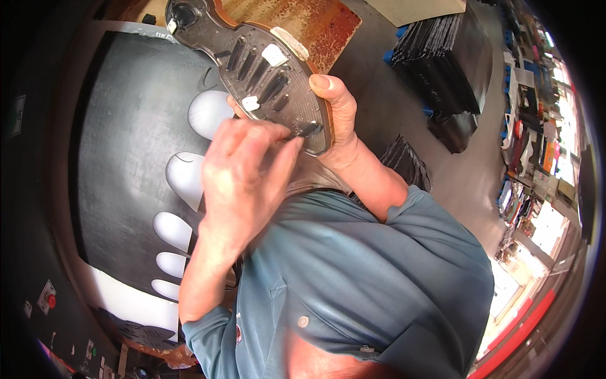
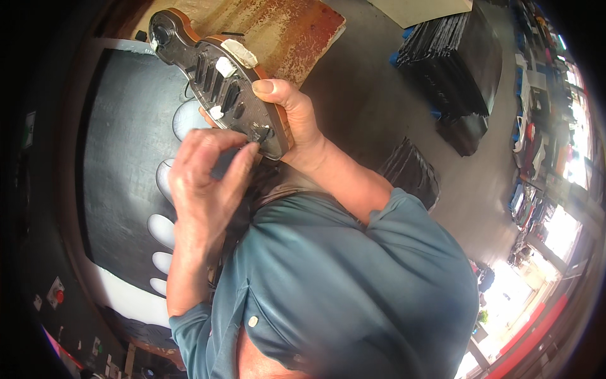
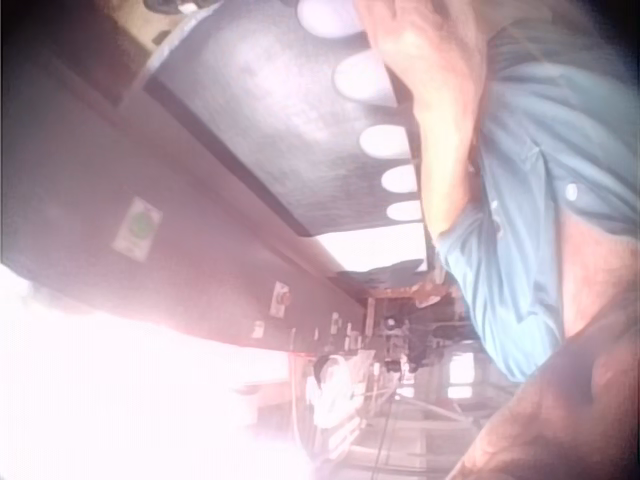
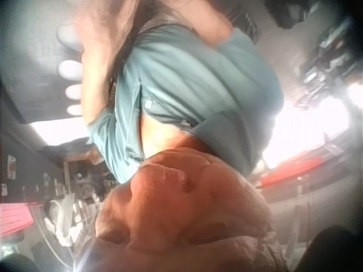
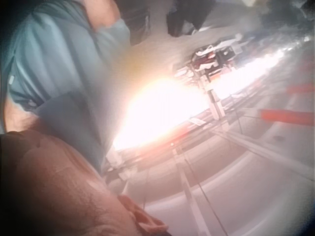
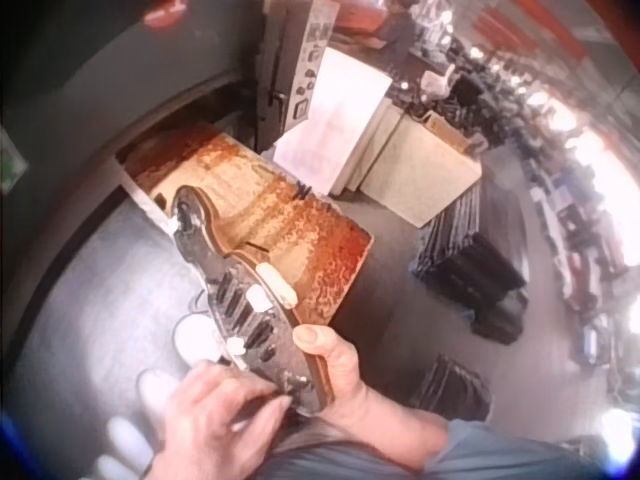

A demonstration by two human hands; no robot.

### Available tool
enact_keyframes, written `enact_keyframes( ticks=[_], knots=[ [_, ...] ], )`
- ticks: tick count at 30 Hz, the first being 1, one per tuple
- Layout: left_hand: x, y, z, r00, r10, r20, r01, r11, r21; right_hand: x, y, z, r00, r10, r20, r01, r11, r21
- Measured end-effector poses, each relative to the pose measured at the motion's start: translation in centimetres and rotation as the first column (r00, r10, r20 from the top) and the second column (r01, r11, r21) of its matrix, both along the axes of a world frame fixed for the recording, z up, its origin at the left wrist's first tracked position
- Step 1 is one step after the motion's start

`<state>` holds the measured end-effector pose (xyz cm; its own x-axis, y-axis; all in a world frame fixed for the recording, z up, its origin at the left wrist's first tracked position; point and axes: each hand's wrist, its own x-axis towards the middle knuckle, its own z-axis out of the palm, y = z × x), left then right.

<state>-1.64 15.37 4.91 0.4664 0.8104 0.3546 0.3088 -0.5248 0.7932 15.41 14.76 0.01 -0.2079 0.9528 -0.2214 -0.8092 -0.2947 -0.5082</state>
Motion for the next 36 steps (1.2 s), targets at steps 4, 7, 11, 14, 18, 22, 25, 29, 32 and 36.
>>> enact_keyframes(
  ticks=[4, 7, 11, 14, 18, 22, 25, 29, 32, 36],
  knots=[
    [0.0, -2.2, -1.3, 0.990, 0.113, -0.089, -0.119, 0.990, -0.074, -0.6, 0.2, 0.1, 1.000, 0.002, 0.020, -0.002, 1.000, 0.015],
    [0.3, -2.2, -1.6, 0.990, 0.124, -0.070, -0.125, 0.992, -0.007, -0.8, 0.2, 0.0, 0.999, -0.013, 0.039, 0.013, 1.000, 0.009],
    [0.5, -2.1, -1.6, 0.992, 0.112, -0.060, -0.110, 0.993, 0.030, -0.8, 0.2, -0.2, 0.999, -0.007, 0.036, 0.008, 1.000, -0.012],
    [0.5, -2.0, -2.2, 0.986, 0.089, -0.143, -0.074, 0.992, 0.107, -0.8, 0.3, -0.4, 0.999, 0.029, 0.046, -0.030, 0.999, 0.016],
    [-0.4, -1.4, -2.2, 0.986, 0.033, -0.165, -0.012, 0.992, 0.124, -0.9, 0.2, -0.5, 0.999, 0.032, 0.013, -0.032, 0.999, 0.018],
    [-2.2, 0.2, 0.3, 0.981, 0.057, -0.187, -0.032, 0.991, 0.131, -0.4, 0.0, -0.3, 0.999, 0.021, -0.035, -0.021, 1.000, 0.001],
    [-3.5, 1.7, 3.0, 0.982, 0.144, -0.119, -0.143, 0.990, 0.013, -0.4, -0.1, -0.2, 0.991, -0.075, -0.111, 0.072, 0.997, -0.030],
    [-0.9, 5.2, 2.5, 0.988, 0.152, 0.030, -0.154, 0.981, 0.118, -0.2, 0.0, -0.4, 0.980, -0.088, -0.176, 0.086, 0.996, -0.023],
    [-0.3, 6.2, 1.1, 0.995, 0.101, 0.027, -0.104, 0.981, 0.164, 0.0, -0.2, -0.6, 0.956, -0.055, -0.288, 0.056, 0.998, -0.004],
    [-2.0, 4.2, -0.6, 0.997, -0.045, -0.057, 0.054, 0.985, 0.164, 0.2, -0.9, -0.7, 0.945, -0.035, -0.325, 0.033, 0.999, -0.010]
  ],
)
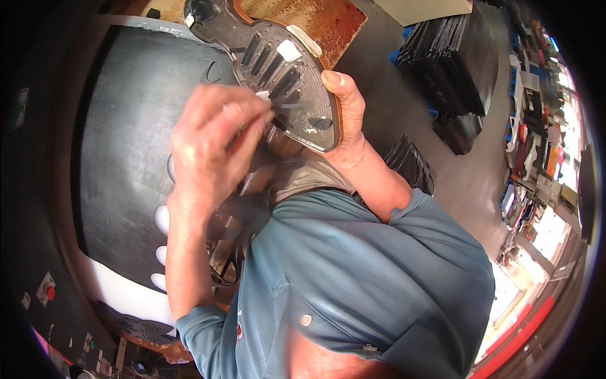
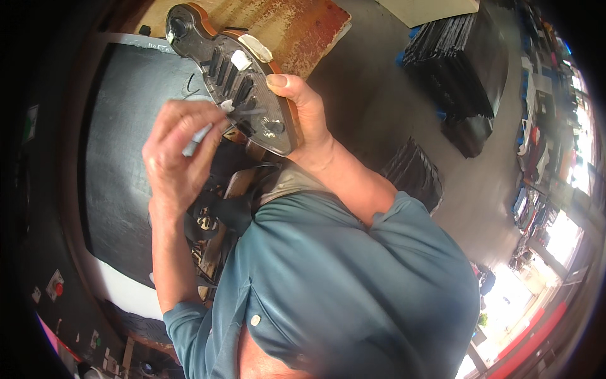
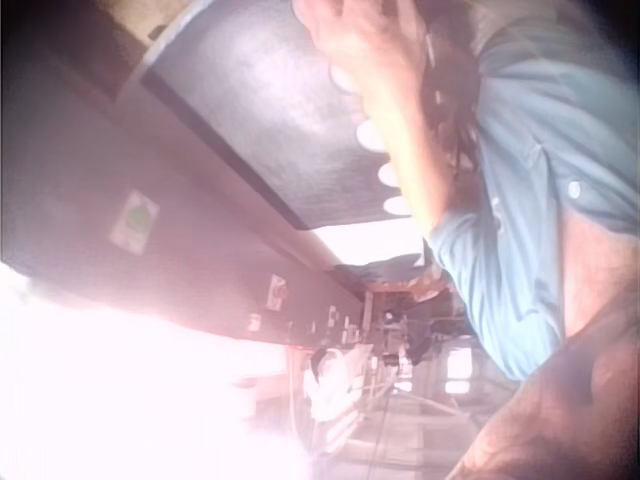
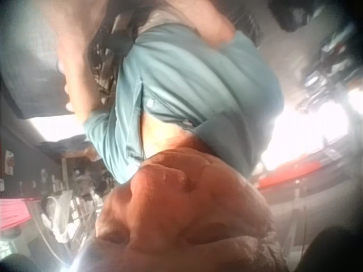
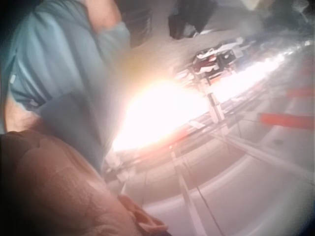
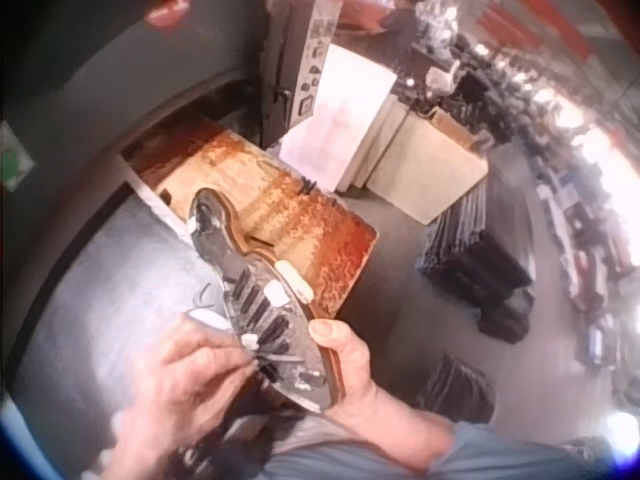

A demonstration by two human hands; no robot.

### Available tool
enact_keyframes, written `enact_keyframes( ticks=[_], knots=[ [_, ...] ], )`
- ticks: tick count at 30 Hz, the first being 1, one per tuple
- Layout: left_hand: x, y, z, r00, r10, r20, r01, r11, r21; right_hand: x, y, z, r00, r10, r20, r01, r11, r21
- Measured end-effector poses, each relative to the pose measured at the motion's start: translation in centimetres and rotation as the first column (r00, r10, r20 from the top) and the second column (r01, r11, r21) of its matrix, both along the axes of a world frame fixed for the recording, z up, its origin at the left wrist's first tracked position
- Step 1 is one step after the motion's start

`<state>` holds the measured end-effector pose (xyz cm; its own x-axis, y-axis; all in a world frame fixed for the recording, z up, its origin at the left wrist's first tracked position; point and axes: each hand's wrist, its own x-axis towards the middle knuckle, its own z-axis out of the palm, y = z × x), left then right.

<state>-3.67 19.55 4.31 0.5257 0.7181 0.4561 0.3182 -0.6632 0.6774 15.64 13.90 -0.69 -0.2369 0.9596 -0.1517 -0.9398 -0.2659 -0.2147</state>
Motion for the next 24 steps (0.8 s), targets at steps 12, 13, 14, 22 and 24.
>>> enact_keyframes(
  ticks=[12, 13, 14, 22, 24],
  knots=[
    [0.1, -1.8, -1.9, 0.994, -0.101, -0.044, 0.103, 0.993, 0.053, -0.1, -0.2, -0.6, 0.995, 0.008, 0.096, -0.002, 0.998, -0.064],
    [0.0, -1.7, -1.8, 0.992, -0.102, -0.070, 0.107, 0.992, 0.064, -0.1, -0.2, -0.4, 0.995, 0.020, 0.097, -0.011, 0.996, -0.087],
    [0.0, -1.6, -1.7, 0.989, -0.128, -0.075, 0.136, 0.985, 0.110, -0.1, -0.2, -0.2, 0.990, 0.020, 0.137, -0.007, 0.996, -0.091],
    [-0.3, -0.4, -1.4, 0.936, -0.269, -0.225, 0.309, 0.936, 0.168, 0.1, -0.1, 0.2, 0.996, 0.035, 0.084, -0.028, 0.996, -0.081],
    [-0.3, -0.3, -1.4, 0.922, -0.293, -0.252, 0.337, 0.929, 0.152, 0.1, -0.1, 0.1, 0.997, 0.031, 0.066, -0.026, 0.997, -0.070]
  ],
)
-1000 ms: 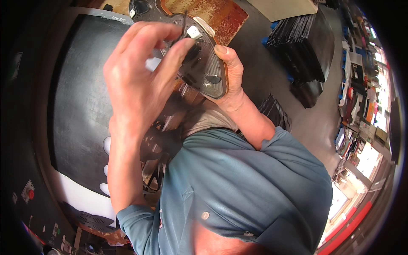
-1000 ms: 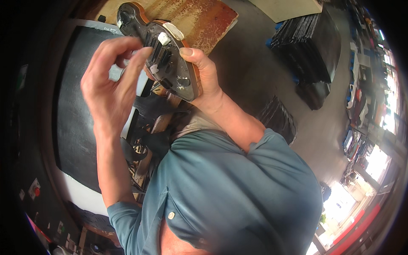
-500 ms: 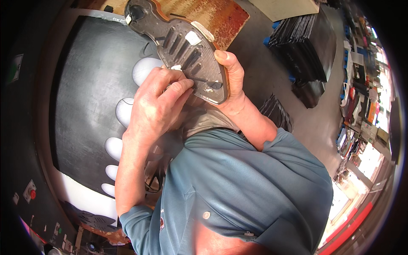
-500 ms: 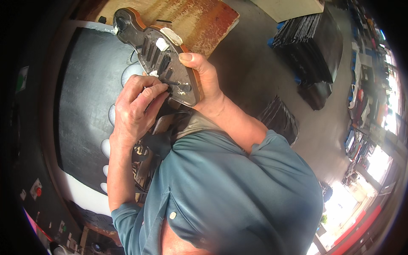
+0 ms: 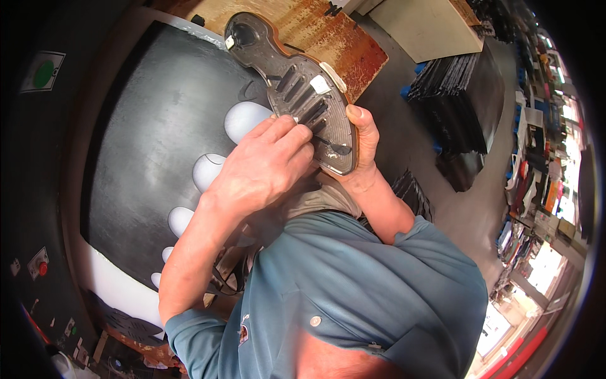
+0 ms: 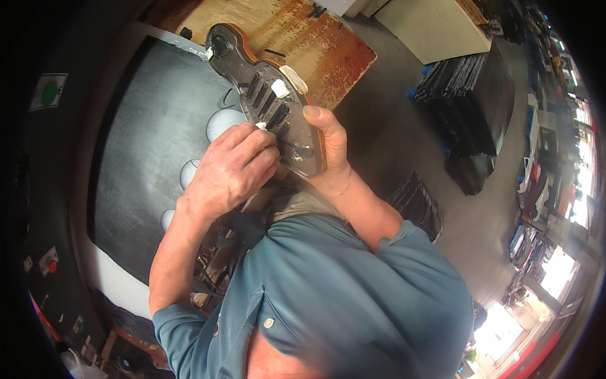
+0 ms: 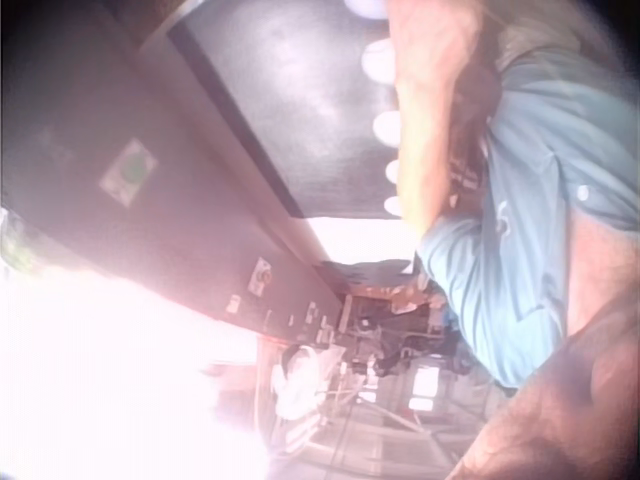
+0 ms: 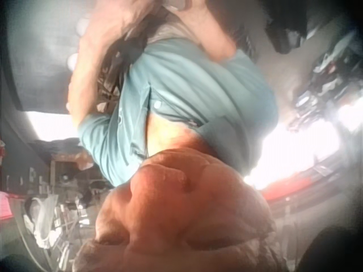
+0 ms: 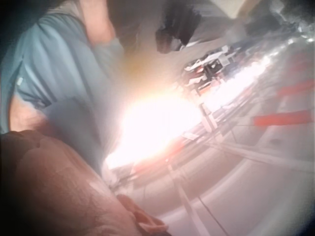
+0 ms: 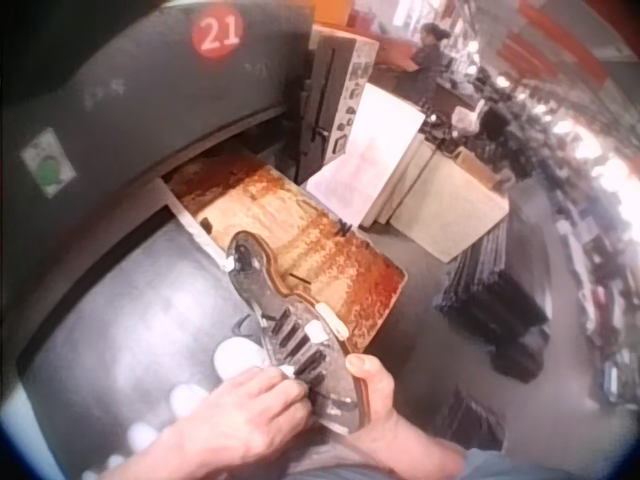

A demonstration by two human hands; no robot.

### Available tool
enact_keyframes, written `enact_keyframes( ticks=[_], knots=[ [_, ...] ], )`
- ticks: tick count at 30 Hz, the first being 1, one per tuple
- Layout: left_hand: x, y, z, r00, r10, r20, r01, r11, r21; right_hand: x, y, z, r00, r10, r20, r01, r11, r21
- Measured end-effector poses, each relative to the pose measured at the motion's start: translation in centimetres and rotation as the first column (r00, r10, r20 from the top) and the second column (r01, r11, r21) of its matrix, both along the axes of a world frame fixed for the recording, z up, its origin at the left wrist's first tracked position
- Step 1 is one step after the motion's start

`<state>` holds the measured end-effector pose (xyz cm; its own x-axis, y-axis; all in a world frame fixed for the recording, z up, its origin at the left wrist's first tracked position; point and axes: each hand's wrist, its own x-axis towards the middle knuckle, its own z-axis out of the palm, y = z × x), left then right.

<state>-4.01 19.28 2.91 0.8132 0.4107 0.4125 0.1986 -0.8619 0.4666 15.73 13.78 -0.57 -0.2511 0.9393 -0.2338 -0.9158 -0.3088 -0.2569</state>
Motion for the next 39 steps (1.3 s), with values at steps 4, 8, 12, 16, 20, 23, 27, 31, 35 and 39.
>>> enact_keyframes(
  ticks=[4, 8, 12, 16, 20, 23, 27, 31, 35, 39],
  knots=[
    [0.1, 0.0, -0.2, 1.000, 0.011, 0.004, -0.011, 1.000, 0.029, -0.1, 0.2, -0.1, 1.000, -0.016, 0.002, 0.016, 1.000, 0.006],
    [-0.1, 0.3, -0.3, 1.000, -0.009, -0.019, 0.010, 0.998, 0.061, -0.4, 0.6, 0.0, 0.996, -0.053, 0.071, 0.054, 0.999, -0.008],
    [-0.7, 0.8, -0.3, 0.999, 0.005, 0.042, -0.007, 1.000, 0.029, -0.9, 0.8, 0.3, 0.997, -0.068, 0.043, 0.068, 0.998, 0.017],
    [-0.5, 1.2, -0.6, 0.986, 0.027, 0.165, -0.006, 0.992, -0.127, -1.1, 1.0, 0.6, 0.996, -0.075, 0.042, 0.075, 0.997, -0.010],
    [0.0, 2.0, 0.6, 0.975, 0.042, 0.220, -0.014, 0.992, -0.126, -1.0, 1.7, 1.1, 0.998, -0.062, -0.020, 0.063, 0.996, 0.067],
    [-1.5, 4.4, 2.7, 0.914, 0.189, 0.359, -0.186, 0.982, -0.042, -1.2, 1.9, 1.6, 0.997, -0.074, 0.000, 0.074, 0.995, 0.072],
    [-1.1, 5.8, 3.0, 0.836, 0.395, 0.380, -0.299, 0.910, -0.288, -1.4, 1.9, 1.4, 0.994, -0.097, 0.047, 0.092, 0.991, 0.092],
    [-0.8, 4.2, 1.9, 0.946, 0.225, 0.235, -0.202, 0.972, -0.117, -0.7, 1.8, 0.7, 0.990, -0.059, -0.129, 0.074, 0.991, 0.115],
    [-1.5, 1.2, 1.1, 0.971, 0.155, 0.182, -0.118, 0.973, -0.197, -0.2, 1.4, 0.3, 0.991, -0.008, -0.136, 0.024, 0.993, 0.118],
    [-1.5, -0.5, 0.0, 0.982, 0.141, 0.128, -0.120, 0.980, -0.159, -0.7, 1.1, 0.5, 0.995, -0.048, -0.092, 0.055, 0.996, 0.072]
  ],
)
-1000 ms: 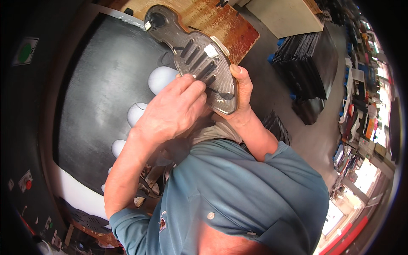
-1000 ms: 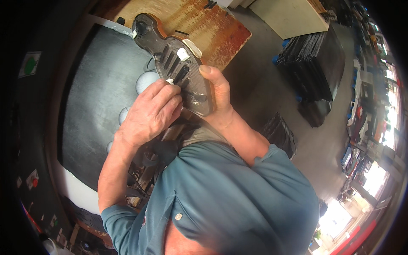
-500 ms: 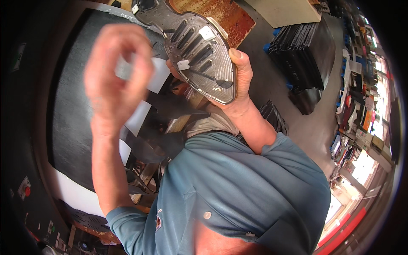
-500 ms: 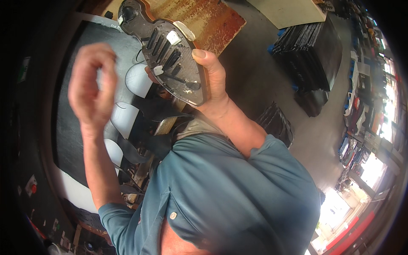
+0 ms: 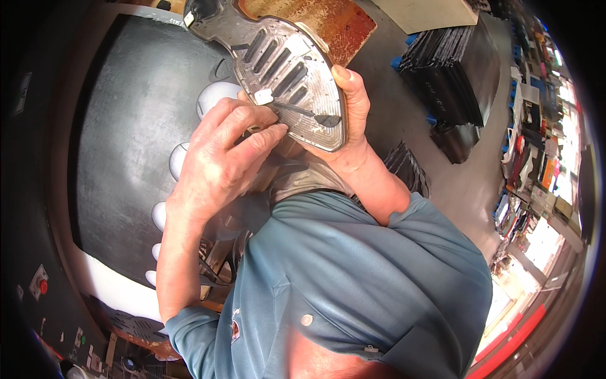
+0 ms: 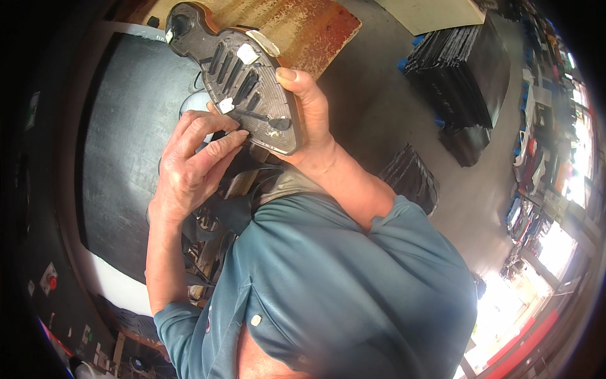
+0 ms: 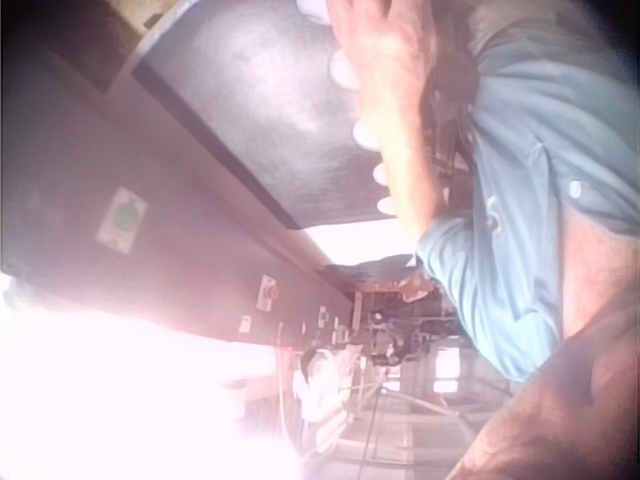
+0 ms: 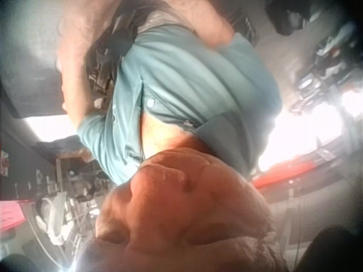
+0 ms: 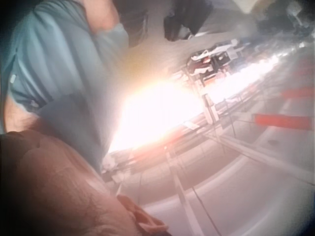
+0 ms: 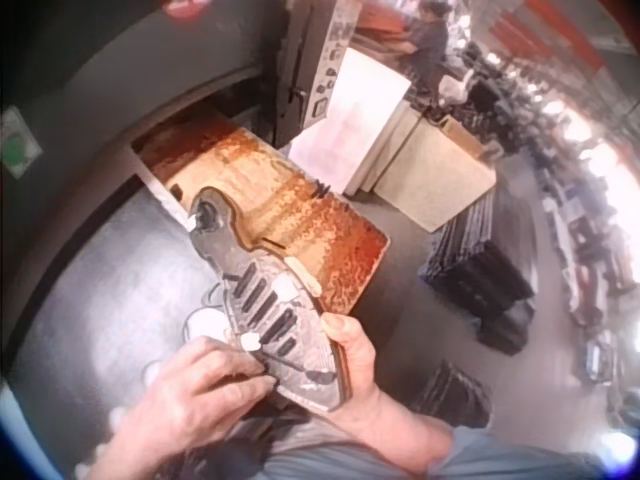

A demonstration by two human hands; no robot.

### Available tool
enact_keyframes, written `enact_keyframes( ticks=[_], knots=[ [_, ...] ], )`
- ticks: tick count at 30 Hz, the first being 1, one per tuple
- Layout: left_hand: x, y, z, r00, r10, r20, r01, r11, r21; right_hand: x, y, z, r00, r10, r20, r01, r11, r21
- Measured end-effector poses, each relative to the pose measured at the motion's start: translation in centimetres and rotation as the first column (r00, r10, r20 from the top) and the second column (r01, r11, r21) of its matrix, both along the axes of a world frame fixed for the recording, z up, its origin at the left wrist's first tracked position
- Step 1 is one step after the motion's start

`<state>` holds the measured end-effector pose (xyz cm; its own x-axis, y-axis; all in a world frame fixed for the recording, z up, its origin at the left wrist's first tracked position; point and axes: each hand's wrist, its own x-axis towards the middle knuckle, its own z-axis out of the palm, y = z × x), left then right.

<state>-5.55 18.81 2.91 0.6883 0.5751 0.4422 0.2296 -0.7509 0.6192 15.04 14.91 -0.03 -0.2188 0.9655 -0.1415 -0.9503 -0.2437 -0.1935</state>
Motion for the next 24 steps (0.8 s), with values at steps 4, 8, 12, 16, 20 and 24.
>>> enact_keyframes(
  ticks=[4, 8, 12, 16, 20, 24],
  knots=[
    [-0.1, -0.3, -0.8, 1.000, 0.012, -0.003, -0.011, 0.998, 0.069, -0.4, -0.2, 0.2, 0.999, 0.033, -0.031, -0.032, 0.999, 0.013],
    [-0.8, 0.1, -0.8, 0.998, -0.035, -0.045, 0.040, 0.992, 0.121, -0.6, -0.5, 0.0, 0.999, 0.037, 0.001, -0.037, 0.999, -0.018],
    [-1.0, 0.3, -0.5, 0.993, -0.078, -0.085, 0.088, 0.989, 0.118, -1.0, -0.8, -0.1, 0.997, 0.053, 0.049, -0.049, 0.995, -0.086],
    [-1.7, 0.4, 0.4, 0.985, -0.119, -0.128, 0.127, 0.991, 0.051, -1.3, -0.7, 0.4, 0.993, 0.062, 0.097, -0.051, 0.993, -0.110],
    [-3.4, 2.6, 1.1, 0.984, 0.138, 0.116, -0.138, 0.990, -0.014, -1.3, 0.0, 1.1, 0.983, 0.040, 0.180, -0.030, 0.998, -0.055],
    [-3.1, 6.5, -0.2, 0.827, 0.551, 0.113, -0.509, 0.818, -0.267, -0.2, 1.4, 1.9, 0.925, 0.039, 0.377, -0.044, 0.999, 0.004]
  ],
)
